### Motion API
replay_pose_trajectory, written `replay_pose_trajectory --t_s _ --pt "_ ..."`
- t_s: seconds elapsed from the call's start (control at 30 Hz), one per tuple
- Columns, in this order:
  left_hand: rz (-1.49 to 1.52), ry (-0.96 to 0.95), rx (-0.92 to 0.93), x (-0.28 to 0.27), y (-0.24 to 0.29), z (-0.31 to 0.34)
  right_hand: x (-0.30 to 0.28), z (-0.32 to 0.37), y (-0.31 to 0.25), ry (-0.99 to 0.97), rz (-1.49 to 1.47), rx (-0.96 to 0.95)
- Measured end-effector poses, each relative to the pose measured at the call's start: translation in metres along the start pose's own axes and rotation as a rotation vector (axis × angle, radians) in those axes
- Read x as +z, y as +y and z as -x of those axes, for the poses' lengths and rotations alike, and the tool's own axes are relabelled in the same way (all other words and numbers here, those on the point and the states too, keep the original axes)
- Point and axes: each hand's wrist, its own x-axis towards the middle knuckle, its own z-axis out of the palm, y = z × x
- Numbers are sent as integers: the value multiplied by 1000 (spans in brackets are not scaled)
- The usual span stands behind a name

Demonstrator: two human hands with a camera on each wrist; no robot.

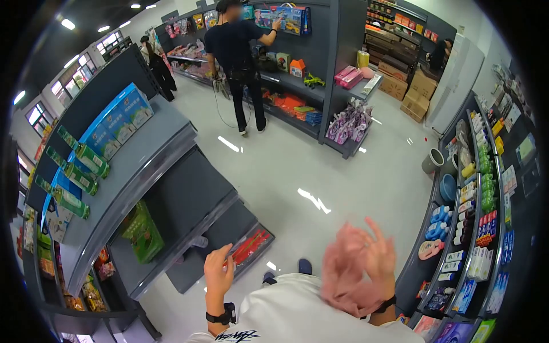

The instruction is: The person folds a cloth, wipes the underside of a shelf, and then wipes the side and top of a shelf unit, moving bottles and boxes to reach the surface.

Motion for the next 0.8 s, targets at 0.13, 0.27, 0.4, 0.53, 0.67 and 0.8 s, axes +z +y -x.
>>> replay_pose_trajectory --t_s 0.13,0.27,0.4,0.53,0.67,0.8 --pt "16 -64 7 7 2 -3 -66 10 55 251 429 373" --pt "77 -104 70 19 10 -11 -106 -19 67 189 453 298" --pt "117 -125 138 26 22 -18 -48 -72 29 194 431 131" --pt "112 -153 144 29 19 -18 -53 -77 37 239 619 39" --pt "89 -192 99 30 8 -16 -86 -55 78 284 564 158" --pt "39 -202 120 39 -4 -9 -178 -7 160 637 238 109"
